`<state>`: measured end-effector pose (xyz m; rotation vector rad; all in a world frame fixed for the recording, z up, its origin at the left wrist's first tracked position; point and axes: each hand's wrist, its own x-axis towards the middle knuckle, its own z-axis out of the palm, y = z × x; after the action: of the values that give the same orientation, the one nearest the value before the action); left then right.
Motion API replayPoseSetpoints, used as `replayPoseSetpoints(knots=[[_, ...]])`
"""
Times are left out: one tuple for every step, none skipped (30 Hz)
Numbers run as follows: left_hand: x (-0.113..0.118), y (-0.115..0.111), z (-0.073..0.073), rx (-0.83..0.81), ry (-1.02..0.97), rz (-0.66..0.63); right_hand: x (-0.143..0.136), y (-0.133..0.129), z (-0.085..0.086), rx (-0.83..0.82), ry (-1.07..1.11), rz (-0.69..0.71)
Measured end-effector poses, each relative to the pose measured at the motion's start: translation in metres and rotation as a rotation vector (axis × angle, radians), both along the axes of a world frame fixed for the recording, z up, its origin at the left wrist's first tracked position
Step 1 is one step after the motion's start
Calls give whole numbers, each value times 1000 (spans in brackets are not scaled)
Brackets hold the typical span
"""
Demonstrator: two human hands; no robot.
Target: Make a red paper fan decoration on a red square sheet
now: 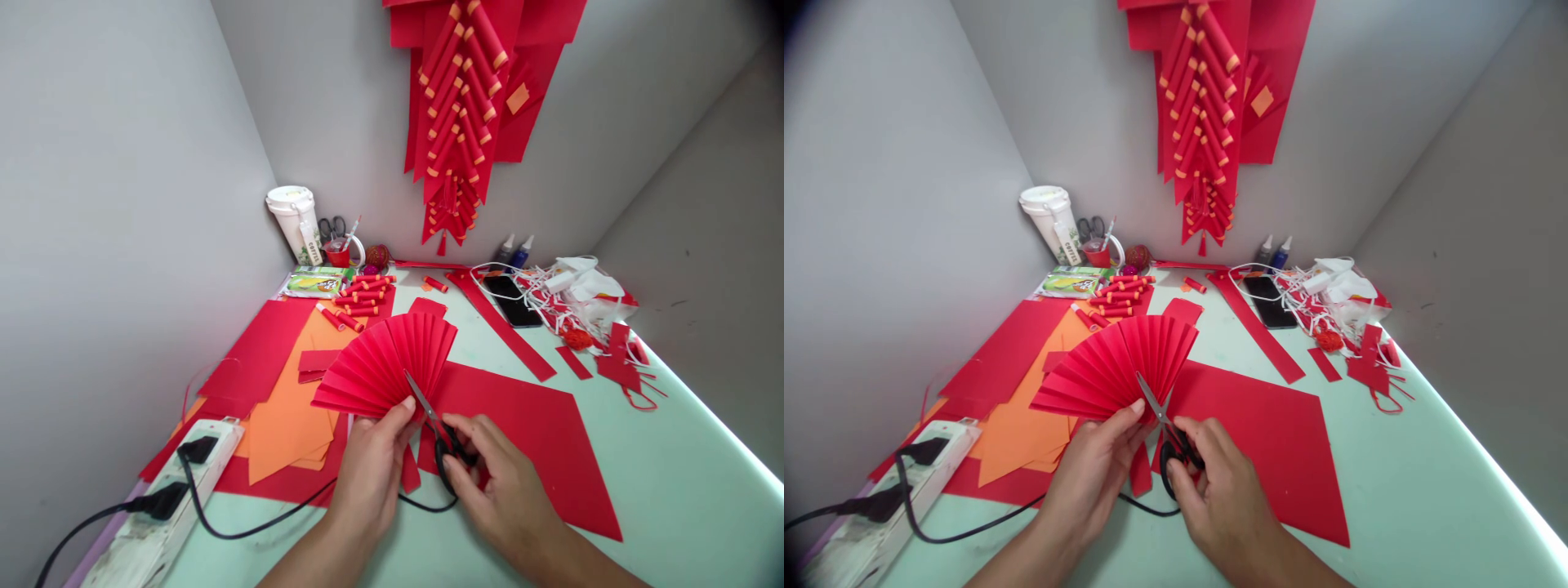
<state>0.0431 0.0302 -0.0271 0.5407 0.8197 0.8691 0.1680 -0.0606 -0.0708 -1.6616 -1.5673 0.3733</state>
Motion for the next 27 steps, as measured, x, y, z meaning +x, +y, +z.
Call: replayPoseSetpoints(knots=[[0,0,-1,-2,0,1,0,0,0,9,-8,-3],[0,0,-1,-4,1,2,1,0,0,16,-17,-4],[0,0,-2,-9,3,0,1,0,0,20,-25,-3],[0,-1,-2,-14,7,-4,2,0,-1,21,-29,-2],[-1,-1,-2,-17,10,-7,2,-1,-1,20,-28,-1],[-1,-2,-2,-20,12,-9,2,-1,-1,17,-22,0],[-1,-2,-2,-24,12,-6,2,-1,-2,13,-11,-1],[-1,-2,-2,-31,13,-2,2,-2,-2,11,3,-4],[-1,-2,-1,-38,16,6,1,-2,-2,10,18,-10],[-1,-2,-1,-42,17,13,1,-2,-2,7,35,-16],[-1,-2,0,-45,16,18,1,-2,-2,5,51,-25],[-1,-2,0,-45,15,21,1,-2,-1,5,66,-38],[-1,-1,0,-42,13,23,2,-1,-1,2,79,-52],[-1,-1,1,-38,12,25,3,0,0,-1,90,-69],[-1,0,1,-36,13,32,6,1,1,-5,96,-91],[-1,0,2,-38,18,41,9,2,3,-10,100,-115],[-2,1,2,-38,24,50,13,3,4,-16,102,-144],[-2,2,3,-37,31,57,18,5,6,-21,99,-175],[-3,2,4,-33,37,62,24,6,8,-26,89,-209],[-3,2,4,-29,44,63,29,7,10,-31,66,-239],[-4,2,5,-24,51,62,35,9,12,-43,33,-262],[-4,2,5,-20,56,58,41,9,13,-58,-12,-277],[-5,2,6,-17,61,55,47,10,14,-74,-64,-285],[-6,1,6,-14,64,51,52,10,15,-88,-121,-290],[-6,1,5,-13,66,44,58,11,16,-97,-176,-292],[-7,0,5,-10,66,36,63,12,16,-102,-225,-292],[-7,0,5,-9,64,27,68,13,16,-102,-269,-291]])
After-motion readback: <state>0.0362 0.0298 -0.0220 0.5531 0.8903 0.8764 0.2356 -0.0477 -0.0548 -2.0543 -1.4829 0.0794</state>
